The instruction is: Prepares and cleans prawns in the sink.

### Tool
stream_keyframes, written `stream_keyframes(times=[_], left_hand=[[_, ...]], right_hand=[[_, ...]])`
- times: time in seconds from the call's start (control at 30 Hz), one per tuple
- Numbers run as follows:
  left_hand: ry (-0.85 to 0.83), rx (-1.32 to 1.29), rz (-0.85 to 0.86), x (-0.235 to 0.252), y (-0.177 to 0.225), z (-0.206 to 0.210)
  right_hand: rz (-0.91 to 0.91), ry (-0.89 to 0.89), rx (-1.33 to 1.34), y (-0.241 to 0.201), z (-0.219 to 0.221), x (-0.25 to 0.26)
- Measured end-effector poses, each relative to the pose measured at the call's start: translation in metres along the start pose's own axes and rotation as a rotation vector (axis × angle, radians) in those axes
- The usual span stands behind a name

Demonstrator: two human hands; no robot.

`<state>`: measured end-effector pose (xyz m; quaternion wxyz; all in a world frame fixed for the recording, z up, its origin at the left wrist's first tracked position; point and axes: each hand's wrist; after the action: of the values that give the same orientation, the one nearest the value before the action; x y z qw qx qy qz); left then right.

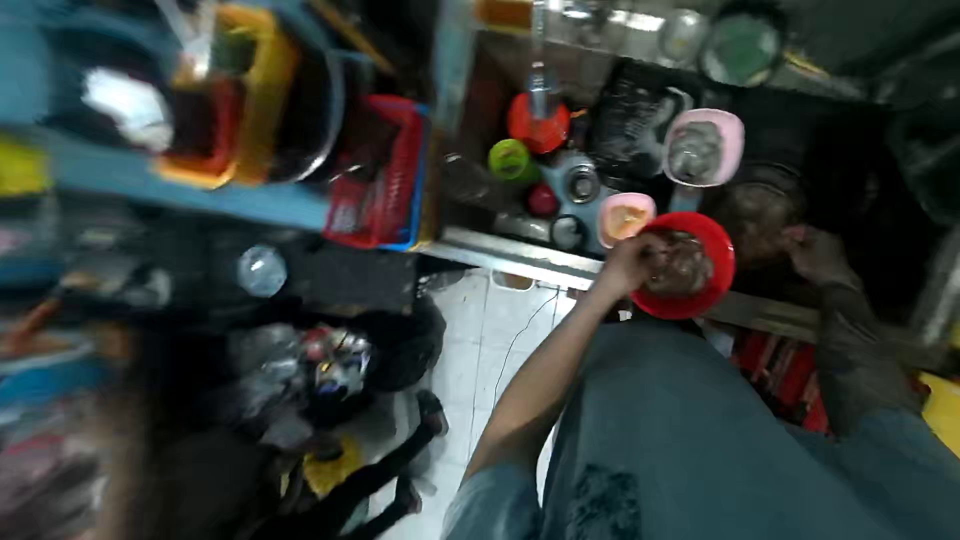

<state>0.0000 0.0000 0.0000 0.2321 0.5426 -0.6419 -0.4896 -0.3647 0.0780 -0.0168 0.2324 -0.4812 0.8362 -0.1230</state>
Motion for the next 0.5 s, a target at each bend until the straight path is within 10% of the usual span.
stream_keyframes(times=[0.13,0.27,0.33,0.5], left_hand=[[-0.07,-0.051,-0.115,0.003,0.008,-0.015],[-0.085,0.136,-0.076,0.008,0.017,-0.01],[-0.104,0.234,-0.018,0.012,0.02,-0.005],[-0.077,0.497,0.245,0.008,0.023,0.017]], right_hand=[[0.01,-0.065,0.019,-0.123,-0.075,-0.052],[-0.391,0.2,0.239,-0.068,-0.007,0.007],[-0.38,0.012,0.267,-0.096,-0.02,-0.007],[-0.749,-0.003,-0.199,-0.111,0.02,-0.04]])
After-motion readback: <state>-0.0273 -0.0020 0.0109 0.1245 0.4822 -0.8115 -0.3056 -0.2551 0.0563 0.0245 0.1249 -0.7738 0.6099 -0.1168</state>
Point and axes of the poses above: each hand's wrist, its own x-axis towards the middle knuckle, its own z-axis out of the palm, y = z × x, and after that the axes turned 15 degrees about y, right-handed
